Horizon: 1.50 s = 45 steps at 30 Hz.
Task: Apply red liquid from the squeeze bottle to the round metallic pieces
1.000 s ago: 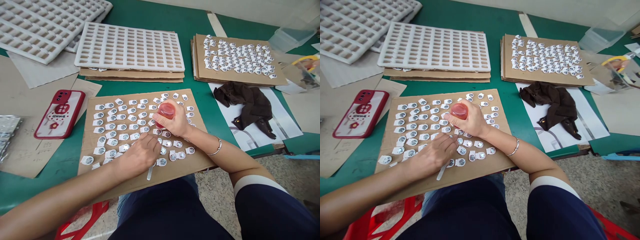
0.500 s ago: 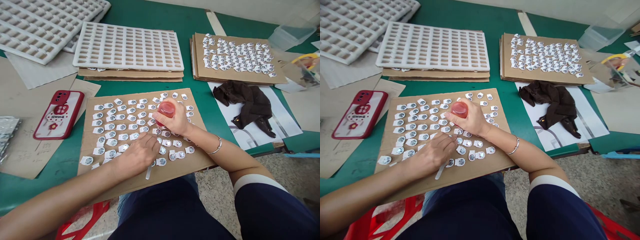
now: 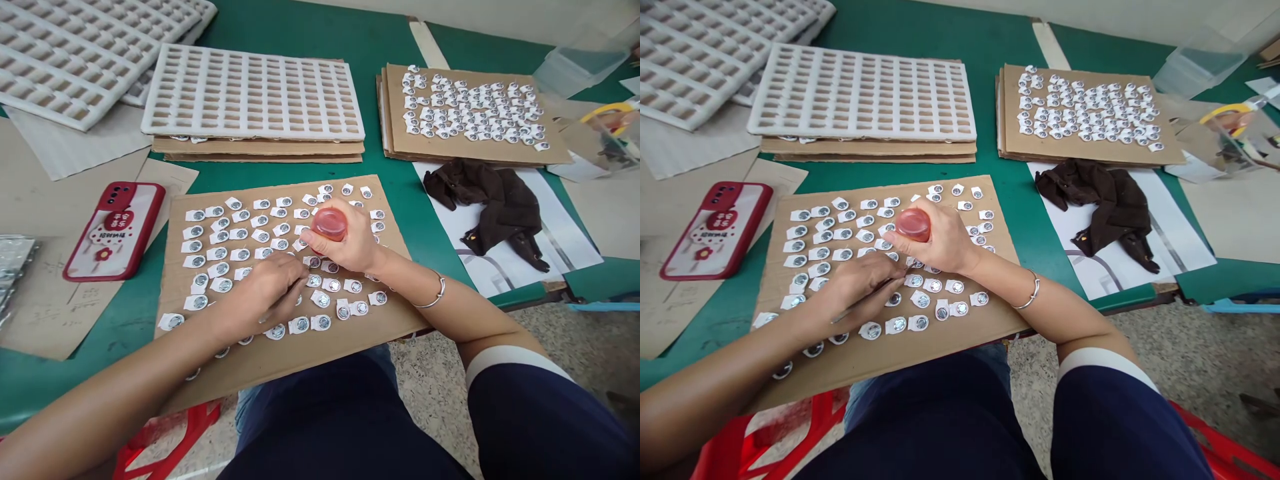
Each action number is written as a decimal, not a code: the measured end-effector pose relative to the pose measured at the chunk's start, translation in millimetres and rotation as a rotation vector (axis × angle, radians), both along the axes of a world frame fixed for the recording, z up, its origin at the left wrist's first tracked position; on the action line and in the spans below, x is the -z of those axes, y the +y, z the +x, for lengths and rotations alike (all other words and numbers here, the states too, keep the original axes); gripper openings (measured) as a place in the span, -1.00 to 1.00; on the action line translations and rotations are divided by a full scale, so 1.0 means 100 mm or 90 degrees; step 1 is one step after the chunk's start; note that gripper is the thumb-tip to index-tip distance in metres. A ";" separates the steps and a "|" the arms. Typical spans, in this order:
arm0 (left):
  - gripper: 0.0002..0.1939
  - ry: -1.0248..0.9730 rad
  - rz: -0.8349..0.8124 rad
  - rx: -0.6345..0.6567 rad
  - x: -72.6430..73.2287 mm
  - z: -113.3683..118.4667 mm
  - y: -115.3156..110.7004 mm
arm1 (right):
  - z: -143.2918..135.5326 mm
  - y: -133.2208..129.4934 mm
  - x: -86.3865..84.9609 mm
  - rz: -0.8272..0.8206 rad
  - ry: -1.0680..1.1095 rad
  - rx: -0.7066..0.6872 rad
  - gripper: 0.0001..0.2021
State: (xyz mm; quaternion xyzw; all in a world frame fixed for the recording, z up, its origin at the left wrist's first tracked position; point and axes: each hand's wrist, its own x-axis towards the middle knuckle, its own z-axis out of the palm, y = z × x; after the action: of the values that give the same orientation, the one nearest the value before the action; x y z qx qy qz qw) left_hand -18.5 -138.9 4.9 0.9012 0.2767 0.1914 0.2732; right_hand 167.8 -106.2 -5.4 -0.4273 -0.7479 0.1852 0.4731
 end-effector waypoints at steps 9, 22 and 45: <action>-0.91 -0.010 -0.130 -0.071 -0.05 -0.01 0.05 | 0.01 -0.02 -0.02 -0.010 -0.024 -0.028 -0.72; -0.81 0.089 -0.356 -0.110 -0.20 0.06 0.35 | 0.03 -0.04 -0.09 -0.026 -0.056 -0.072 -0.71; -0.83 0.031 -0.412 -0.142 0.05 -0.06 0.37 | 0.15 -0.23 0.08 -0.072 0.098 0.053 -0.77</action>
State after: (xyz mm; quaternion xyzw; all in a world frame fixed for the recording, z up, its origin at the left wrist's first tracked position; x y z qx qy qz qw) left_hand -24.7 -102.3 -0.2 0.7362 0.4264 0.1009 0.5158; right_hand 182.6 -129.5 -13.7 -0.4684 -0.6795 0.2397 0.5113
